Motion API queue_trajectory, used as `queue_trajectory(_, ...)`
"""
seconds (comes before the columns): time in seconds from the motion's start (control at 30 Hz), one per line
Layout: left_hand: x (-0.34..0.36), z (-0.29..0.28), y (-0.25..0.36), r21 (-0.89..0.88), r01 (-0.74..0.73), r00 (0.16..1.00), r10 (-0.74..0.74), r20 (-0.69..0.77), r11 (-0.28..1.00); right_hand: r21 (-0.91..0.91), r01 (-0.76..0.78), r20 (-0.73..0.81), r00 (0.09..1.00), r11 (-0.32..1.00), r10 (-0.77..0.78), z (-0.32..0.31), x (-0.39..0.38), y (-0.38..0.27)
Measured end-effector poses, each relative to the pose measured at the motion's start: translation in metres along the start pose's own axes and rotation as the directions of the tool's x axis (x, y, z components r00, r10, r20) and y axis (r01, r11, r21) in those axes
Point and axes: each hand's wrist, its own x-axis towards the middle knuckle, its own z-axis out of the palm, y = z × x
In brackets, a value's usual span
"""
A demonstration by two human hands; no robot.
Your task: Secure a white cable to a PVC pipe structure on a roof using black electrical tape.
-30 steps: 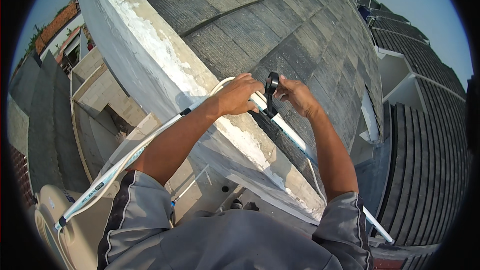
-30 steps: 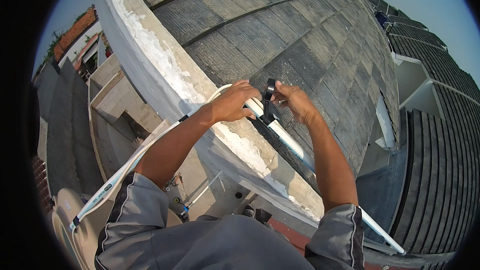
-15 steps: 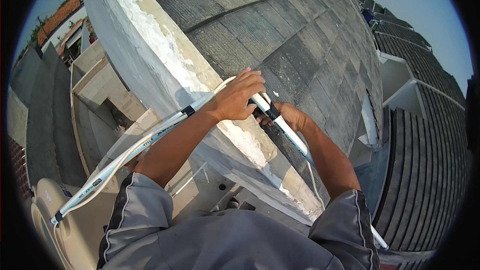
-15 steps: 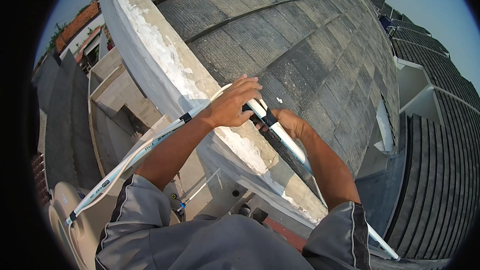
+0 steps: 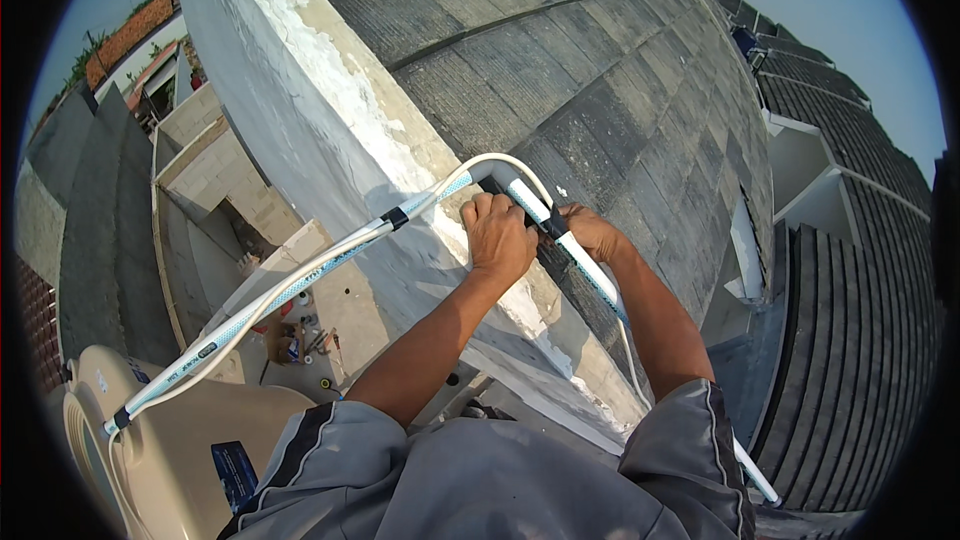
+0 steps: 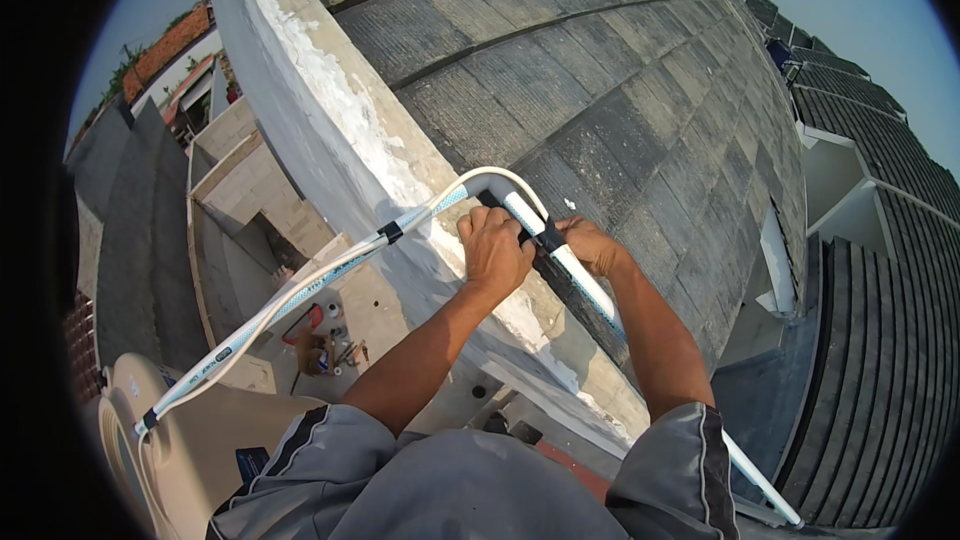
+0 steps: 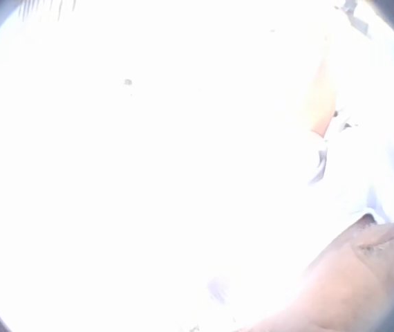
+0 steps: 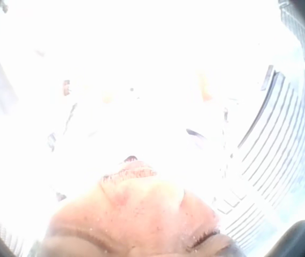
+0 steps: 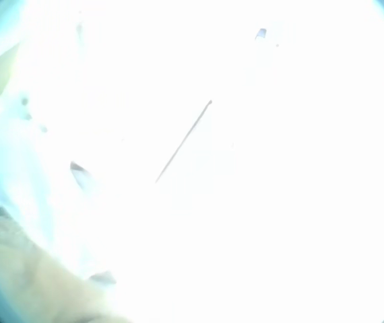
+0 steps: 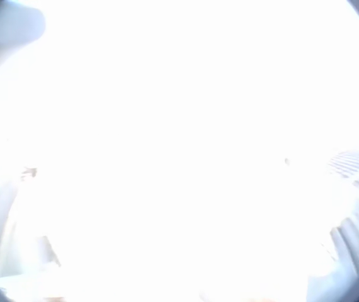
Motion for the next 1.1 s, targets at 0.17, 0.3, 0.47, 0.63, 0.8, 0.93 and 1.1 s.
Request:
queue_trajectory(0.17,0.0,0.002,0.009,-0.072,0.019,0.998,-0.014,0.062,0.997,-0.202,0.049,-0.113,0.991,0.978,-0.073,-0.025,-0.009,0.002)
queue_trajectory(0.3,-0.005,-0.001,0.004,-0.084,0.009,0.995,0.0,0.105,0.996,-0.097,-0.041,-0.266,0.964,0.994,0.013,0.009,-0.063,-0.036)
queue_trajectory(0.47,0.0,-0.003,0.002,-0.098,0.024,0.991,-0.011,0.136,0.995,-0.873,0.012,-0.218,0.884,0.487,-0.413,0.051,-0.128,-0.007)
queue_trajectory(0.63,-0.001,0.003,0.002,-0.101,0.031,0.991,-0.017,0.131,0.994,-0.782,-0.314,-0.487,0.847,0.538,-0.213,0.076,-0.14,-0.018)
queue_trajectory(0.8,0.001,-0.014,0.005,-0.181,0.024,0.999,-0.017,0.037,0.983,-0.776,-0.258,-0.479,0.835,0.576,-0.271,0.075,-0.14,-0.023)
queue_trajectory(0.93,-0.002,-0.039,0.001,-0.216,-0.051,0.998,0.056,0.018,0.975,-0.77,-0.258,-0.487,0.829,0.584,-0.276,0.073,-0.138,-0.019)
queue_trajectory(1.1,0.02,-0.089,0.015,-0.45,0.055,0.955,0.085,0.284,0.892,-0.757,-0.263,-0.489,0.835,0.598,-0.252,0.073,-0.135,-0.022)
